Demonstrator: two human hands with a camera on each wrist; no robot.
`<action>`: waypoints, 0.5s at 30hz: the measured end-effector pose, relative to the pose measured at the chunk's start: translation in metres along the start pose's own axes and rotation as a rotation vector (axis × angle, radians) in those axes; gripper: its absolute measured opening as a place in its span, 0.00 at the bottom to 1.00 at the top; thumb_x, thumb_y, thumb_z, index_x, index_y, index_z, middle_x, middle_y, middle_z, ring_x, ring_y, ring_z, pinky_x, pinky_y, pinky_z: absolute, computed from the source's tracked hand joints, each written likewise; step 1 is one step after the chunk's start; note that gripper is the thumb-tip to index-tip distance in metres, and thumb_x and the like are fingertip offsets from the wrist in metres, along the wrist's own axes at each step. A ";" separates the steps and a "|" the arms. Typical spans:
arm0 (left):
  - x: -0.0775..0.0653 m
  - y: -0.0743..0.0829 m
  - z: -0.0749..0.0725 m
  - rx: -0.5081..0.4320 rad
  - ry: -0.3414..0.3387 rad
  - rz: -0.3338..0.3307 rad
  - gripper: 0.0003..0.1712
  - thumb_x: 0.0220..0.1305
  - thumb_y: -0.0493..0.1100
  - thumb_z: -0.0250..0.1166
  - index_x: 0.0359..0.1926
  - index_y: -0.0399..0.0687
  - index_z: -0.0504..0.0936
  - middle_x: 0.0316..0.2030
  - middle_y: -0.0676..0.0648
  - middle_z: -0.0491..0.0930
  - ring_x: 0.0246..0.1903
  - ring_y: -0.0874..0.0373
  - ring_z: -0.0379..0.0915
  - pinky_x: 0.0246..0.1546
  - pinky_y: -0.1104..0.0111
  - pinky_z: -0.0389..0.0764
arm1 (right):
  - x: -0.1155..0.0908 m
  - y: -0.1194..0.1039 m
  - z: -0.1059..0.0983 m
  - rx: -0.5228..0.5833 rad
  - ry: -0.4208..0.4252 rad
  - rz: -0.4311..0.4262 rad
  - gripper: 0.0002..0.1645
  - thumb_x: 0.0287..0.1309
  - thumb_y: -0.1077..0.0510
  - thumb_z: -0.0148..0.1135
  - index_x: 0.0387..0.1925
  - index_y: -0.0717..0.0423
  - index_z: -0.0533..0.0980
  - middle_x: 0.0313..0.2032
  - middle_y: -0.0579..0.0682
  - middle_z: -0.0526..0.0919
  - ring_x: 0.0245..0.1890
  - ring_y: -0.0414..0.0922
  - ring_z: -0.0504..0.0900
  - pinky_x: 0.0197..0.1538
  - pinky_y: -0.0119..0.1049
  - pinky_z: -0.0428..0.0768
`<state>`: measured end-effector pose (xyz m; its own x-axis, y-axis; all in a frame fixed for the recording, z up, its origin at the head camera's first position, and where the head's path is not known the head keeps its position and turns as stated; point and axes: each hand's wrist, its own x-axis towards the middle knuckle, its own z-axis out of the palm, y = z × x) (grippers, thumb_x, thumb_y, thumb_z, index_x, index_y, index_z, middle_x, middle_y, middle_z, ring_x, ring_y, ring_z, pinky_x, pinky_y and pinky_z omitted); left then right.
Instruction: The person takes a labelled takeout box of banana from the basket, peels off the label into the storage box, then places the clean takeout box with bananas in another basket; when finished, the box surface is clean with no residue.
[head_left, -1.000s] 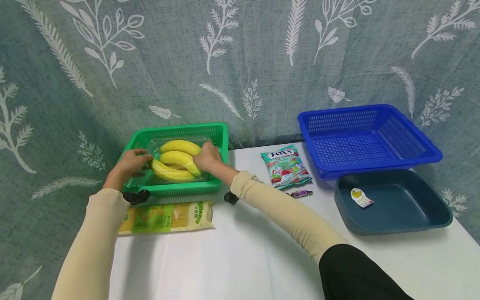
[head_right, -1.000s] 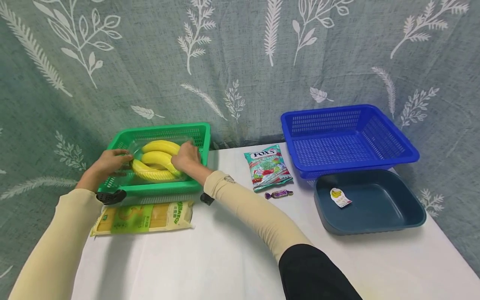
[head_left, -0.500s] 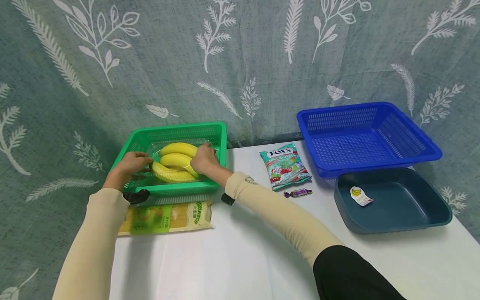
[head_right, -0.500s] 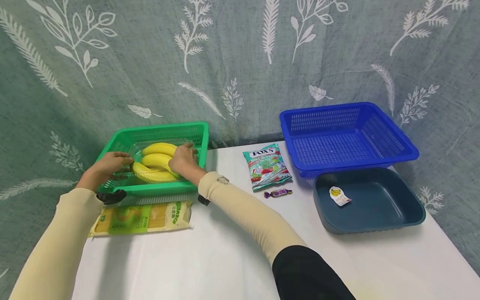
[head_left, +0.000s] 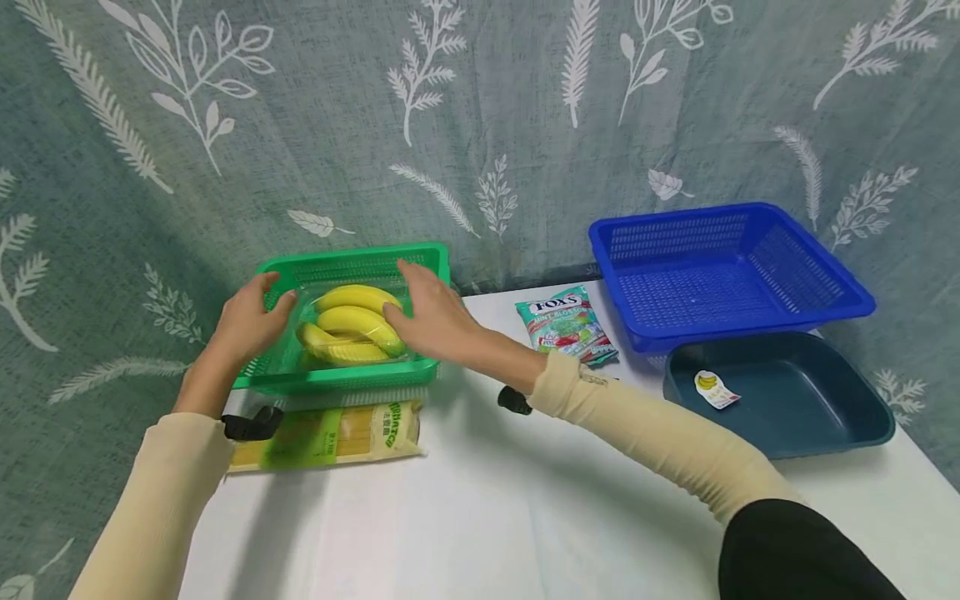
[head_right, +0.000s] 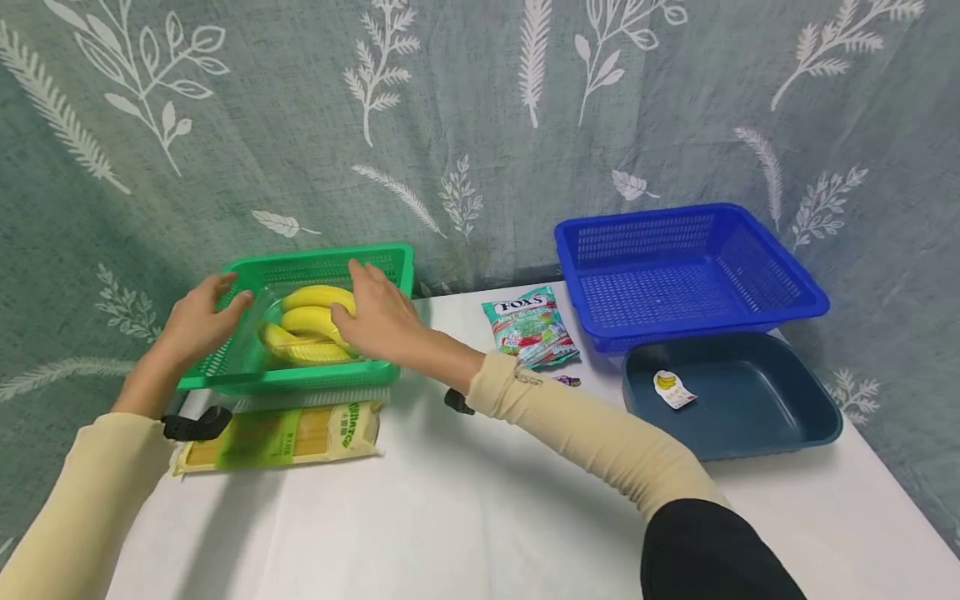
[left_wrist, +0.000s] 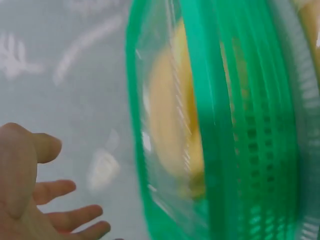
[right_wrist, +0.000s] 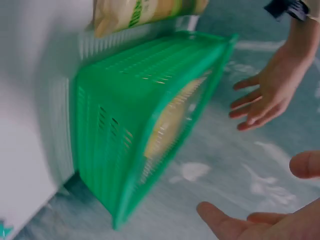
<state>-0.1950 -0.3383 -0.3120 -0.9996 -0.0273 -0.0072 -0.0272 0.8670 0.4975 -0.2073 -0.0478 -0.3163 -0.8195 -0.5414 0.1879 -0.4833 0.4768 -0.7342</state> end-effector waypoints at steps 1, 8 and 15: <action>-0.007 0.006 -0.001 0.006 0.018 0.041 0.42 0.79 0.58 0.42 0.78 0.33 0.44 0.72 0.23 0.48 0.68 0.23 0.47 0.58 0.30 0.57 | -0.009 0.000 -0.007 0.008 -0.001 -0.023 0.39 0.74 0.48 0.50 0.78 0.57 0.50 0.76 0.55 0.54 0.76 0.49 0.52 0.72 0.48 0.60; -0.054 0.049 0.003 0.012 0.142 0.255 0.35 0.79 0.52 0.48 0.76 0.34 0.55 0.70 0.26 0.57 0.67 0.25 0.52 0.57 0.31 0.58 | -0.065 -0.002 -0.043 0.032 0.021 -0.130 0.39 0.73 0.47 0.52 0.77 0.54 0.54 0.74 0.51 0.60 0.73 0.44 0.59 0.71 0.45 0.63; -0.090 0.087 0.019 0.069 0.288 0.452 0.31 0.76 0.49 0.56 0.71 0.36 0.66 0.68 0.31 0.63 0.67 0.30 0.56 0.60 0.34 0.60 | -0.108 0.014 -0.068 -0.111 0.146 -0.232 0.37 0.72 0.46 0.54 0.75 0.58 0.59 0.73 0.53 0.63 0.73 0.45 0.60 0.71 0.45 0.61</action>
